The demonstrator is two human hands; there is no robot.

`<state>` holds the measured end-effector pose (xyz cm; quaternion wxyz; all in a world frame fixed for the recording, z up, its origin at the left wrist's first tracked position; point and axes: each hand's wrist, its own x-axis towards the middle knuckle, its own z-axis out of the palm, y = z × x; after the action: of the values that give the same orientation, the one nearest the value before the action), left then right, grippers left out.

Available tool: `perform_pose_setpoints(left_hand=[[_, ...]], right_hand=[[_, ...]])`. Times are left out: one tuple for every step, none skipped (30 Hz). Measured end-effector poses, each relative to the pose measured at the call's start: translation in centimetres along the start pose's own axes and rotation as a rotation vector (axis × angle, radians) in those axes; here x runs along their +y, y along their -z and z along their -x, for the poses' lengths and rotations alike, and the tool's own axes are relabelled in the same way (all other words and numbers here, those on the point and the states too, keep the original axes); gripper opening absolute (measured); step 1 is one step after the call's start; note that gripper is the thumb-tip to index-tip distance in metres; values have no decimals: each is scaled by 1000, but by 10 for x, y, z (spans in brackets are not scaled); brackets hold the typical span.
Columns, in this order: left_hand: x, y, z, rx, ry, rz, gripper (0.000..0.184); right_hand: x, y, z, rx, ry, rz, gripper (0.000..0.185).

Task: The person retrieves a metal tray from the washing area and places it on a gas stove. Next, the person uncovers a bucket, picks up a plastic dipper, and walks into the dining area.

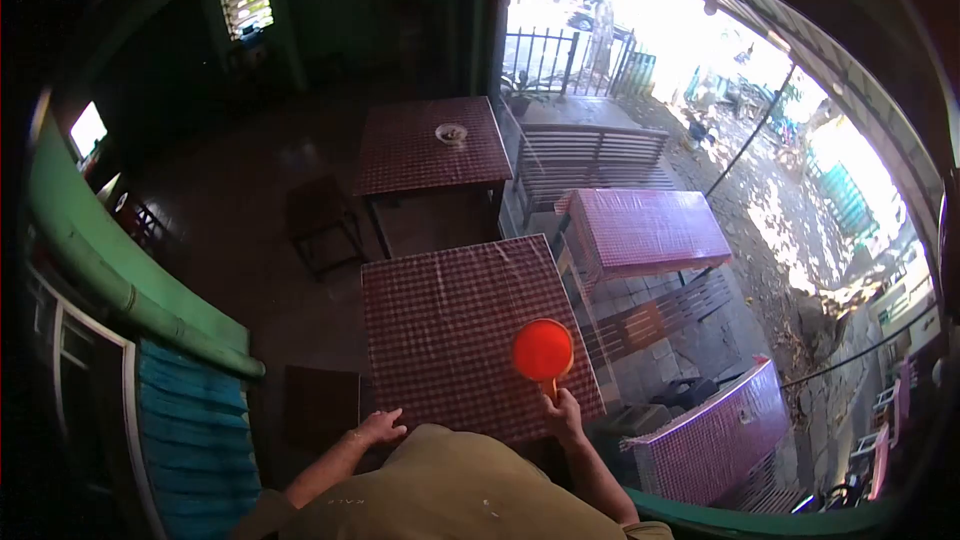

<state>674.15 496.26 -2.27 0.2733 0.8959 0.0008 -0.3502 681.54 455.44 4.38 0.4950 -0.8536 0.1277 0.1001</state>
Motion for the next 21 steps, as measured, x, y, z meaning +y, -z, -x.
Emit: perform_pose_setpoints(left_hand=[[-6,-8,-8,11,-3,12,68],[-13,-17,-12,20,-41,-78,68],[-13,-22,-11,28,-75,-169,68],[-14,-25,-13,-7,-50,-187,68],[-14,-29,-14,-2,-48,-178,68],[-5,-26,-9,5,-22,-180,68],[2,-23,-4,10,4,-183,68],[1,-25,-7,10,6,-176,68],[-1,-29,-6,26,22,-178,67],[-3,-32,-6,39,38,-181,67],[-6,-34,-7,33,41,-177,67],[-4,-30,-5,19,21,-177,67],[-3,-27,-5,8,0,-178,67],[-1,-25,-4,9,-3,-176,67],[0,-24,-4,3,5,-168,67],[1,-22,-3,-2,13,-159,67],[2,-21,-3,-1,12,-158,67],[3,-19,-4,-19,1,-158,67],[5,-17,-3,-37,-11,-158,67],[4,-18,-7,-37,-13,-158,67],[3,-19,-13,-53,0,-172,66]], right_hand=[[2,1,-8,-2,12,10,26],[8,0,-17,-62,5,28,26],[12,-2,-21,-123,-5,46,25],[16,-3,-25,-73,126,100,21],[21,-3,-28,-78,131,107,21],[25,-3,-31,-86,167,139,21],[29,-4,-35,-94,200,169,21],[33,-5,-39,-99,201,174,21],[33,-4,-36,-124,177,139,22],[33,-4,-35,-150,151,104,22],[33,-4,-34,-154,146,107,22],[21,-1,-30,-142,138,153,22],[12,1,-28,-128,134,199,22],[6,3,-27,-126,135,201,22],[3,4,-26,-164,81,165,21],[1,4,-26,-203,28,129,21],[2,4,-27,-203,30,130,21],[7,2,-28,-168,100,185,20],[11,1,-27,-133,169,240,19],[15,0,-29,-131,169,241,19],[20,-2,-32,-147,145,202,19]])
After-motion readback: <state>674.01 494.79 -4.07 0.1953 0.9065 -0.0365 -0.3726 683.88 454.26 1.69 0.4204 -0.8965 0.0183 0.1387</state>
